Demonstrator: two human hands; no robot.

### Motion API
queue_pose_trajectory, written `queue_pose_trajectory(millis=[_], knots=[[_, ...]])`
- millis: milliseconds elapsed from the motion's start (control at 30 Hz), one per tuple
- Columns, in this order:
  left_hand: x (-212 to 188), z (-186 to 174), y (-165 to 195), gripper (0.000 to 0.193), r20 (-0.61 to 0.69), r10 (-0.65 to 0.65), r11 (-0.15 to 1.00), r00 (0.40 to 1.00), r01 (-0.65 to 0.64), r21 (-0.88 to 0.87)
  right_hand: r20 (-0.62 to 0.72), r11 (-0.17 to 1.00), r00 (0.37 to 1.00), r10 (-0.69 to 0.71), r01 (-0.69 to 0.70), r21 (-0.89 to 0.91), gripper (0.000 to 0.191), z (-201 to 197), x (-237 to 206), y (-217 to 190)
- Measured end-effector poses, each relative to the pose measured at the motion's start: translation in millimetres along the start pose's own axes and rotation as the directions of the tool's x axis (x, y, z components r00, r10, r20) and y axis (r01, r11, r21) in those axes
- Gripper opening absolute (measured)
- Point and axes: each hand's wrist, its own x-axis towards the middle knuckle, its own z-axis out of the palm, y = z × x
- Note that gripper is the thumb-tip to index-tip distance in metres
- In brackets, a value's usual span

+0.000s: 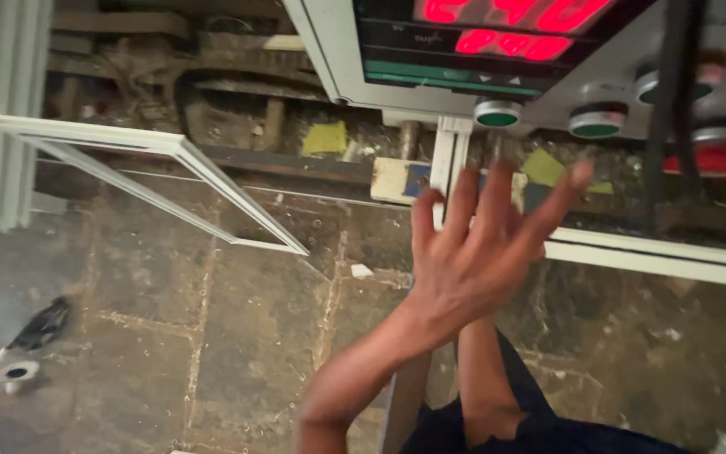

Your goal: The person assembles white window frames by hand, picking up long profile pieces, aligning them into rectangular shapes, and inserting them into a corner-joining machine. The person repeatedly handles the frames, adjusts their position, and operates the machine to join the corners.

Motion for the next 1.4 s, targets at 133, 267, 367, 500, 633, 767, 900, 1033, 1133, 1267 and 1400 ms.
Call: queue_pose_trajectory(millis=[133, 267, 367, 500, 633, 767, 900, 1033, 1133, 1267, 1400], knots=[[-67, 11, 4, 0.052, 0.233, -0.085, 0.977, 0.969, 0.127, -0.17, 0.004, 1.0, 1.0, 0.008, -0.008, -0.004, 0.034, 2, 16, 5], [-157, 30, 8, 0.065, 0.506, -0.333, 0.929, 0.796, 0.369, 0.031, 0.03, 1.0, 0.999, 0.015, -0.016, 0.008, 0.035, 4, 25, 13], [-223, 21, 9, 0.089, 0.614, -0.479, 0.844, 0.627, 0.522, 0.124, 0.022, 1.0, 1.0, 0.004, -0.005, 0.022, 0.038, 6, 24, 16], [-272, 11, 18, 0.11, 0.743, -0.58, 0.682, 0.334, 0.698, 0.218, -0.028, 0.999, 1.0, 0.007, -0.005, 0.048, 0.041, 12, 20, 17], [-282, 9, 20, 0.104, 0.732, -0.644, 0.581, 0.223, 0.764, 0.279, -0.073, 0.999, 0.996, 0.042, -0.042, 0.01, 0.045, 18, 19, 19], [-282, 9, 22, 0.099, 0.699, -0.675, 0.554, 0.236, 0.788, 0.269, -0.037, 0.996, 0.998, 0.046, -0.043, 0.074, 0.042, 15, 18, 21], [-285, 7, 31, 0.094, 0.661, -0.734, 0.477, 0.158, 0.813, 0.335, -0.033, 0.988, 0.998, 0.056, -0.051, 0.143, 0.037, 13, 17, 21], [-292, -7, 45, 0.074, 0.53, -0.807, 0.447, 0.26, 0.856, 0.261, -0.051, 0.995, 0.998, 0.034, -0.03, 0.09, 0.033, 12, 18, 18], [-301, -26, 59, 0.069, 0.466, -0.866, 0.342, 0.18, 0.894, 0.289, 0.084, 0.996, 0.993, 0.085, -0.082, -0.034, 0.036, 7, 19, 17], [-307, -38, 95, 0.066, 0.314, -0.925, 0.312, 0.213, 0.898, 0.31, 0.08, 0.993, 0.99, 0.116, -0.117, -0.003, 0.03, -1, 22, 26], [-285, -32, 153, 0.061, 0.228, -0.897, 0.439, 0.379, 0.829, 0.348, 0.231, 0.971, 0.951, 0.208, -0.229, 0.068, 0.021, -10, 26, 37]])
